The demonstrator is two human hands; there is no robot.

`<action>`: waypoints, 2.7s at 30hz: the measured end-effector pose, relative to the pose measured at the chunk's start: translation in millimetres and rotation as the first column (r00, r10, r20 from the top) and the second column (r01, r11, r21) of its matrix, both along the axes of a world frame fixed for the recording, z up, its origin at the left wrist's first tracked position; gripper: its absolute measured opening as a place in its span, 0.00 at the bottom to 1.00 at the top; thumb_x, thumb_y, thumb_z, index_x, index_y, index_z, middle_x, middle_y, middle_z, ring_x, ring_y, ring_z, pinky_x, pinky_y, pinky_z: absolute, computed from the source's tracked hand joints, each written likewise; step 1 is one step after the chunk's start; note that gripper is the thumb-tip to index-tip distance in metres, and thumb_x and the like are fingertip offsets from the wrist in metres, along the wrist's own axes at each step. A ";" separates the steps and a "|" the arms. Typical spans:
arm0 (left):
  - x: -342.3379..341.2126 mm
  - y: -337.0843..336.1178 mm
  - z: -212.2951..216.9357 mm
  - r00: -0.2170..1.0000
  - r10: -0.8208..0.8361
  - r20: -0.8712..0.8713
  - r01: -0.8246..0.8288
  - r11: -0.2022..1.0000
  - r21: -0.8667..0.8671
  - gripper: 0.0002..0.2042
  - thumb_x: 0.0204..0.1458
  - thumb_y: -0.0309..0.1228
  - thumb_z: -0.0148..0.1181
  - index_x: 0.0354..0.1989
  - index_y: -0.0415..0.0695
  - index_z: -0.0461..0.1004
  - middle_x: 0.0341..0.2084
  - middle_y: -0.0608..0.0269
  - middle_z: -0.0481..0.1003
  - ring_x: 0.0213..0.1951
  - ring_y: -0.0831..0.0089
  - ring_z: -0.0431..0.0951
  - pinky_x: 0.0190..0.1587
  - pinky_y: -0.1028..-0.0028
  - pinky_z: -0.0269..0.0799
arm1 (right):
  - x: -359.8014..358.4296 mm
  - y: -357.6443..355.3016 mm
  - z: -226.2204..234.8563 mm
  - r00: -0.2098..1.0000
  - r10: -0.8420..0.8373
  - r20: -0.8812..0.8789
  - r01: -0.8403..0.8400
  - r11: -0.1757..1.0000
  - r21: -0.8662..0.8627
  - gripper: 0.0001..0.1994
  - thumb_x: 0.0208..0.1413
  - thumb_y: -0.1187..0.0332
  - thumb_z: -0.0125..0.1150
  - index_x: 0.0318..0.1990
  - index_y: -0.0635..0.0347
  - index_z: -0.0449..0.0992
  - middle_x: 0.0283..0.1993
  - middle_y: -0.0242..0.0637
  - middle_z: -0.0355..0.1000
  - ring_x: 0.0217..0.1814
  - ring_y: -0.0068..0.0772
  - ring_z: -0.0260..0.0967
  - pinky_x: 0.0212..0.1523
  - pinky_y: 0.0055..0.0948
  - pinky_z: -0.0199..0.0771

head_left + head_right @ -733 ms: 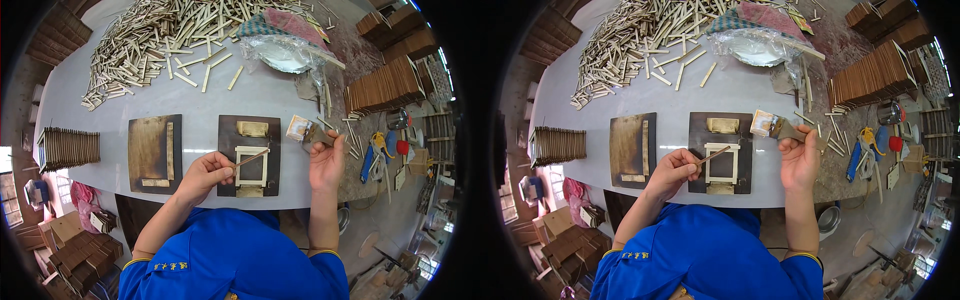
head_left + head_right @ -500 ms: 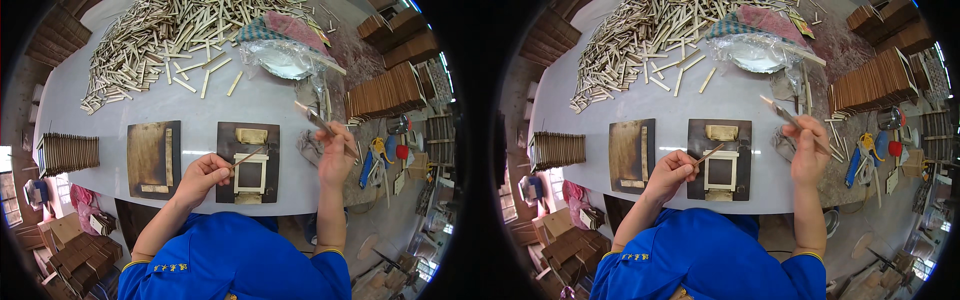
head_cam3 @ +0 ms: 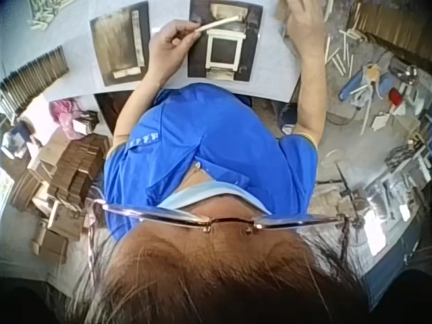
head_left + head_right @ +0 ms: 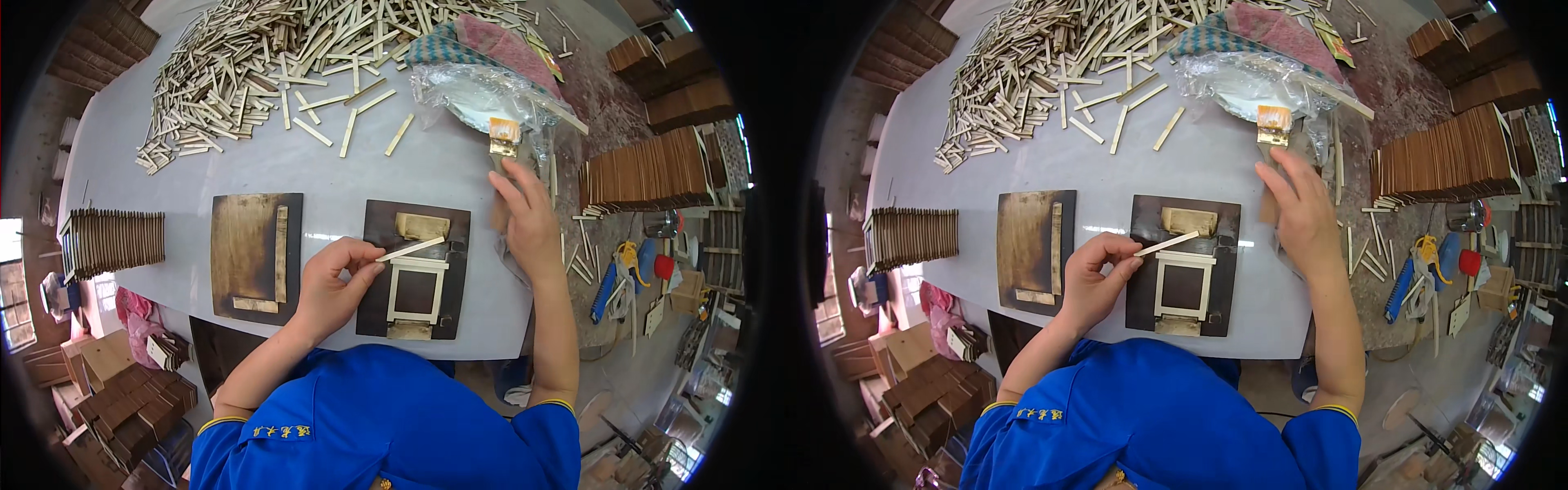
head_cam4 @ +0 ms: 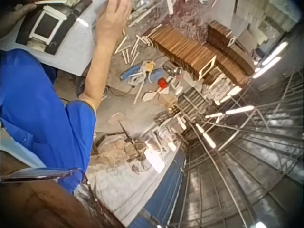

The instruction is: Assembling wooden frames by placing and gluing small wooden sticks into a jig.

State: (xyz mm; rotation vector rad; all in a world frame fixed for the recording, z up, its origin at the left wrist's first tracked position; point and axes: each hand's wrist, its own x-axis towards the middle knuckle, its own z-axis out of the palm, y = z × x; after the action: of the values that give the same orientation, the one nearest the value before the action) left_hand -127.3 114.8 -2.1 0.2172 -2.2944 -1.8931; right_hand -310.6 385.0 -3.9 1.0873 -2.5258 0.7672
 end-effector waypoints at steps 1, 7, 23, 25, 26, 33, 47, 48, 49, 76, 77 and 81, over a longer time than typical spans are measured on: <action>-1.3 1.3 1.7 1.000 0.004 -0.020 -0.005 1.000 -0.028 0.09 0.60 0.18 0.64 0.48 0.38 0.83 0.34 0.66 0.80 0.30 0.81 0.72 0.35 0.81 0.69 | 4.4 2.6 3.3 0.999 -0.005 -0.036 0.008 0.997 0.070 0.20 0.59 0.78 0.64 0.60 0.59 0.78 0.66 0.44 0.72 0.64 0.44 0.74 0.63 0.37 0.75; 0.2 7.3 9.9 0.978 -0.046 0.203 0.012 0.986 0.168 0.10 0.60 0.19 0.65 0.50 0.37 0.83 0.34 0.65 0.81 0.31 0.82 0.73 0.36 0.81 0.71 | 56.7 4.1 21.6 0.994 -0.057 0.096 0.063 0.997 -0.052 0.24 0.60 0.75 0.65 0.65 0.60 0.74 0.68 0.45 0.71 0.69 0.47 0.71 0.67 0.38 0.71; 19.7 22.7 22.6 0.913 -0.238 0.330 0.012 0.826 0.563 0.10 0.62 0.18 0.64 0.50 0.34 0.82 0.36 0.60 0.82 0.34 0.79 0.77 0.41 0.82 0.76 | 144.4 -52.2 21.8 0.947 0.057 0.317 0.082 0.909 -0.409 0.34 0.60 0.69 0.68 0.73 0.66 0.62 0.75 0.51 0.60 0.79 0.53 0.56 0.77 0.46 0.58; 23.7 22.0 21.3 0.915 -0.241 0.323 0.023 0.830 0.557 0.09 0.62 0.18 0.64 0.50 0.34 0.82 0.36 0.60 0.82 0.34 0.79 0.77 0.41 0.82 0.76 | 146.5 -52.7 19.4 0.945 0.057 0.322 0.085 0.908 -0.410 0.34 0.60 0.70 0.67 0.73 0.65 0.62 0.75 0.50 0.61 0.79 0.52 0.57 0.77 0.45 0.58; 25.5 21.5 20.1 0.916 -0.246 0.316 0.034 0.834 0.551 0.09 0.62 0.18 0.64 0.50 0.34 0.82 0.36 0.60 0.82 0.34 0.79 0.77 0.41 0.83 0.76 | 147.2 -52.5 18.1 0.943 0.055 0.328 0.089 0.908 -0.410 0.34 0.60 0.71 0.66 0.73 0.65 0.62 0.75 0.49 0.63 0.79 0.51 0.57 0.77 0.45 0.57; 33.8 18.7 17.5 0.904 -0.260 0.340 0.073 0.877 0.474 0.08 0.61 0.17 0.64 0.47 0.35 0.83 0.36 0.61 0.81 0.34 0.79 0.76 0.39 0.82 0.74 | 149.5 -40.0 23.8 0.874 0.034 0.484 0.186 0.898 -0.399 0.28 0.63 0.74 0.62 0.70 0.66 0.66 0.73 0.50 0.64 0.79 0.56 0.57 0.77 0.48 0.57; 55.6 20.0 -11.1 0.991 -0.128 -0.047 0.110 0.954 -0.279 0.10 0.54 0.16 0.67 0.41 0.41 0.86 0.39 0.62 0.76 0.31 0.74 0.72 0.31 0.77 0.69 | 185.3 -16.7 -7.6 0.931 -0.046 0.363 0.155 0.949 -0.276 0.15 0.62 0.75 0.63 0.56 0.61 0.79 0.68 0.45 0.69 0.77 0.55 0.61 0.74 0.47 0.63; 56.8 19.7 -12.9 0.990 -0.126 -0.059 0.102 0.947 -0.305 0.10 0.53 0.16 0.68 0.41 0.42 0.87 0.39 0.62 0.75 0.31 0.74 0.72 0.31 0.76 0.69 | 189.1 -16.7 -10.0 0.942 -0.042 0.333 0.135 0.955 -0.262 0.15 0.61 0.75 0.63 0.56 0.60 0.79 0.68 0.45 0.69 0.77 0.55 0.61 0.73 0.47 0.64; 58.0 19.2 -14.5 0.991 -0.126 -0.054 0.104 0.947 -0.305 0.10 0.53 0.16 0.68 0.41 0.42 0.87 0.39 0.62 0.75 0.31 0.74 0.72 0.31 0.76 0.69 | 192.8 -17.1 -12.1 0.940 -0.042 0.337 0.137 0.955 -0.262 0.15 0.61 0.75 0.63 0.56 0.60 0.79 0.68 0.45 0.69 0.77 0.55 0.61 0.73 0.47 0.64; 61.7 15.1 -20.3 0.987 -0.144 -0.074 0.108 0.924 -0.367 0.11 0.49 0.17 0.70 0.40 0.45 0.88 0.36 0.65 0.74 0.31 0.72 0.73 0.32 0.75 0.70 | 206.9 -30.4 -16.0 0.983 -0.032 0.182 0.039 0.999 -0.037 0.20 0.58 0.66 0.71 0.59 0.51 0.82 0.71 0.44 0.68 0.77 0.52 0.60 0.73 0.45 0.64; 61.6 14.8 -20.4 0.986 -0.148 -0.073 0.111 0.922 -0.370 0.11 0.49 0.17 0.70 0.40 0.45 0.87 0.36 0.65 0.74 0.31 0.72 0.73 0.32 0.75 0.70 | 206.9 -30.9 -15.9 0.983 -0.030 0.181 0.037 0.999 -0.036 0.20 0.58 0.65 0.71 0.59 0.51 0.82 0.71 0.44 0.68 0.77 0.52 0.60 0.73 0.45 0.64; 61.3 13.9 -19.9 0.985 -0.158 -0.065 0.123 0.918 -0.376 0.11 0.49 0.17 0.70 0.40 0.45 0.87 0.36 0.65 0.74 0.31 0.72 0.73 0.33 0.75 0.70 | 207.3 -32.1 -15.5 0.981 -0.025 0.193 0.029 0.999 -0.019 0.20 0.59 0.63 0.71 0.58 0.51 0.82 0.72 0.44 0.67 0.78 0.52 0.58 0.73 0.46 0.62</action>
State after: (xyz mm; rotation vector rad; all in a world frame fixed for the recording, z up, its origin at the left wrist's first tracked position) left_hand -66.0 128.7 -22.0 -0.0858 -2.6024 -1.4437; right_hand -103.3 353.0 -19.4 1.0139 -2.6784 0.9315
